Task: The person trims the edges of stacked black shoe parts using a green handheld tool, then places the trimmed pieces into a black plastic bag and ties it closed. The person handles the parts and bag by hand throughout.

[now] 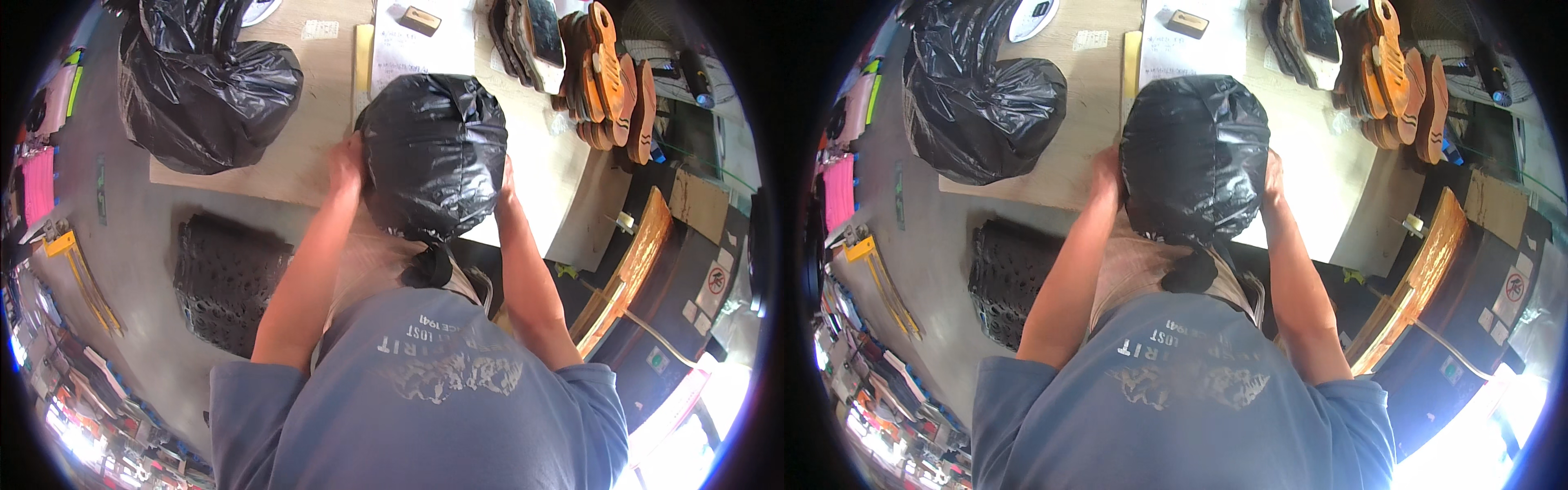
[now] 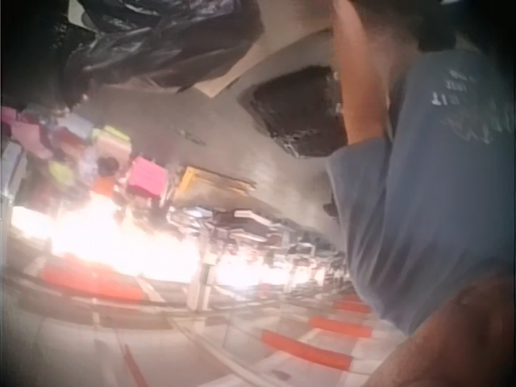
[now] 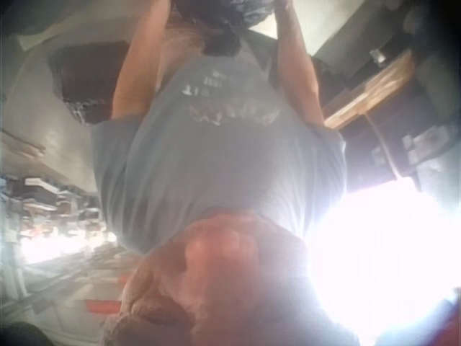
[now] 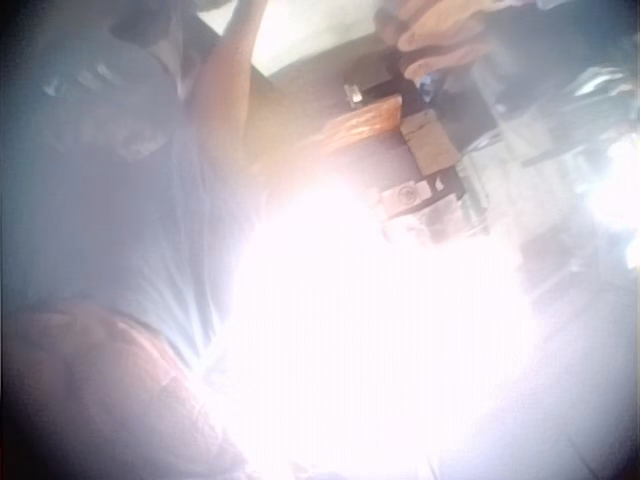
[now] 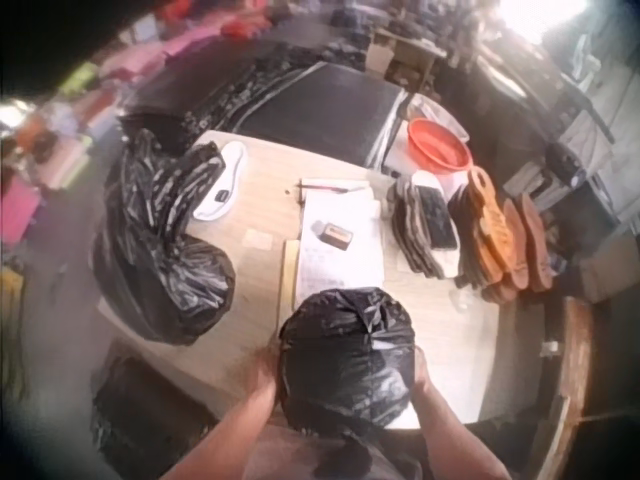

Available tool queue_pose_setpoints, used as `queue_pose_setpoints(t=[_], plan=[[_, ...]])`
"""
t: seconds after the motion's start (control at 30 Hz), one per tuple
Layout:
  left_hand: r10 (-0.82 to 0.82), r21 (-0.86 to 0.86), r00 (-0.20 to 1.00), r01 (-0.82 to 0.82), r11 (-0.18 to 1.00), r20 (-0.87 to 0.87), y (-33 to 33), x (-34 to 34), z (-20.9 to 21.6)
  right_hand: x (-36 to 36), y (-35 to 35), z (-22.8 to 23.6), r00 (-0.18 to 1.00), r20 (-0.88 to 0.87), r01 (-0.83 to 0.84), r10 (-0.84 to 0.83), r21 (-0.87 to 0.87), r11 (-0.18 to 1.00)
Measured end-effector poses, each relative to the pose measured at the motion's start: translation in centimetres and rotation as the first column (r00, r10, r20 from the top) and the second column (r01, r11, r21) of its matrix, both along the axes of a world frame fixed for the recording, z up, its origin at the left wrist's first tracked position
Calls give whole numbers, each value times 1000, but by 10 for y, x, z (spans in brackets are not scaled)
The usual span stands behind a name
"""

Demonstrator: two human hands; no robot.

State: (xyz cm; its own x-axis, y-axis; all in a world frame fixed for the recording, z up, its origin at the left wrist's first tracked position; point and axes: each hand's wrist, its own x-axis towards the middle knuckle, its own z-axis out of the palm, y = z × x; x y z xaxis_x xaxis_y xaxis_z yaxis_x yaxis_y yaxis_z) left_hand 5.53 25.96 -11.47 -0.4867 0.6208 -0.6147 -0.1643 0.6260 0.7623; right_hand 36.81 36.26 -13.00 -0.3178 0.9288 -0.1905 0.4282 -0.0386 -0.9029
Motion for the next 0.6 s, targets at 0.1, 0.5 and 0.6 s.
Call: queue_pose_setpoints(t=[0.1, 0.5, 0.6], plan=[[-33, -19, 996, 31, 999, -86, -4, 2, -8, 10, -6, -5, 990, -142, 16, -22, -44, 999], [-83, -130, 997, 83, 988, 3, 3, 7, -48, 5, -12, -8, 839, -439, 127, -320, -415, 901], [-129, -62, 990, 132, 989, 50, -3, 9, -67, 0, -10, 3, 840, -441, 111, -315, -429, 897]])
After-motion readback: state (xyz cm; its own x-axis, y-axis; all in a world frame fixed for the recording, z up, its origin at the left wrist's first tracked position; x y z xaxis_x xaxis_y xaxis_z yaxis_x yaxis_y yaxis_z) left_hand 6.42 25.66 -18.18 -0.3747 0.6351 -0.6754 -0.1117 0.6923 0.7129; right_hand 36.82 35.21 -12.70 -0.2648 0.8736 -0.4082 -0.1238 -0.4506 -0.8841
